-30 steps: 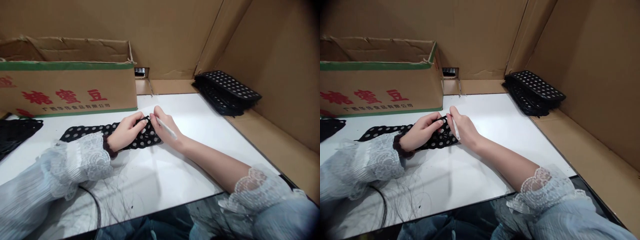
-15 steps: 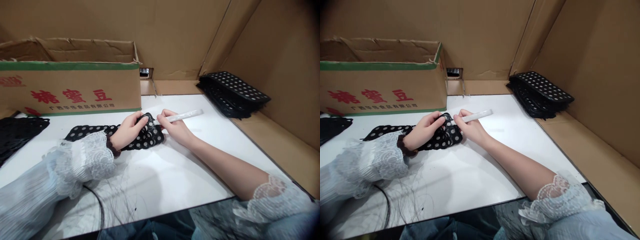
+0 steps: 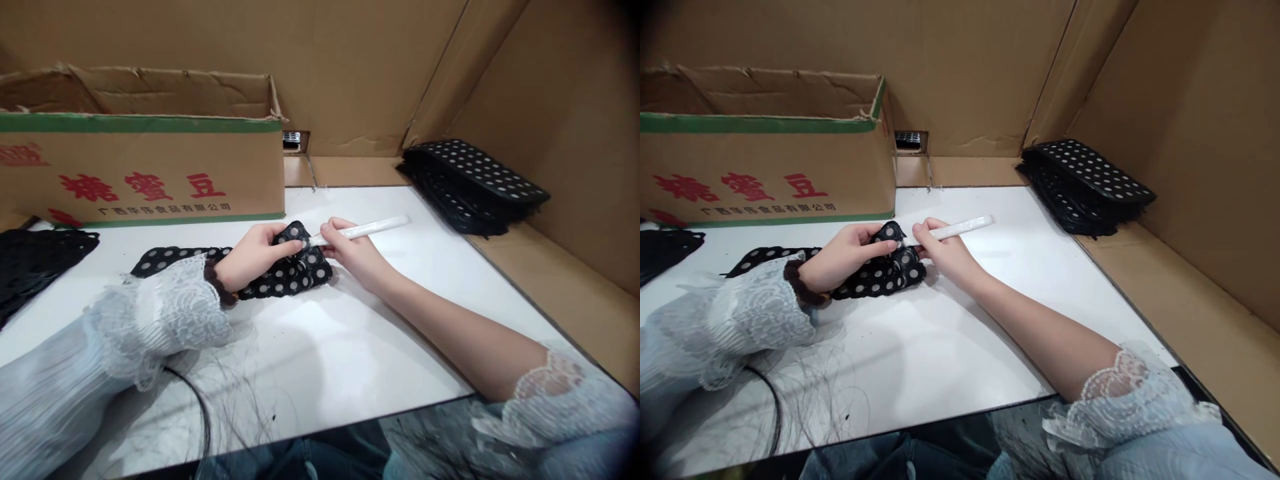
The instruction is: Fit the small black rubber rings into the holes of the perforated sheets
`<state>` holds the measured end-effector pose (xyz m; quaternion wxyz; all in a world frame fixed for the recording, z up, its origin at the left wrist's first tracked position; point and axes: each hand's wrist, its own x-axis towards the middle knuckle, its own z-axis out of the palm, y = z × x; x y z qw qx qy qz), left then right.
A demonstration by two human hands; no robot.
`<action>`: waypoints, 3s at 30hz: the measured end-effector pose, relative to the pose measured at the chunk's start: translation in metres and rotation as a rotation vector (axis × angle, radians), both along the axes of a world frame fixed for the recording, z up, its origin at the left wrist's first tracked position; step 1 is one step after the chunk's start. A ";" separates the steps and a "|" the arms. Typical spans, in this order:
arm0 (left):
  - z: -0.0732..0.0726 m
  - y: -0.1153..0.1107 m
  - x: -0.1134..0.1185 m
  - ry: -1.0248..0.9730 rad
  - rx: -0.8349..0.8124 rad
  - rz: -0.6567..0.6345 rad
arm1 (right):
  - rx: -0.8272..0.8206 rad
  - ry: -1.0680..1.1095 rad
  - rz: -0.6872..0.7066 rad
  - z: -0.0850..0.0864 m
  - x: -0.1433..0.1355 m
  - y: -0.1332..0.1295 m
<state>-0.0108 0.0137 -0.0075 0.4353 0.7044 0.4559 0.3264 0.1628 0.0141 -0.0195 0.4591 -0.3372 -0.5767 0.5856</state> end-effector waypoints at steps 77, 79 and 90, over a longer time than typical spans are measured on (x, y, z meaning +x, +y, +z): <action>0.006 -0.002 -0.003 -0.162 -0.246 -0.016 | 0.029 -0.080 0.048 0.005 0.001 -0.002; 0.006 -0.002 -0.003 -0.157 -0.251 -0.015 | 0.010 -0.069 0.053 0.005 0.002 -0.002; 0.011 -0.004 0.000 -0.064 -0.226 -0.041 | 0.375 -0.429 -0.077 0.011 0.004 -0.010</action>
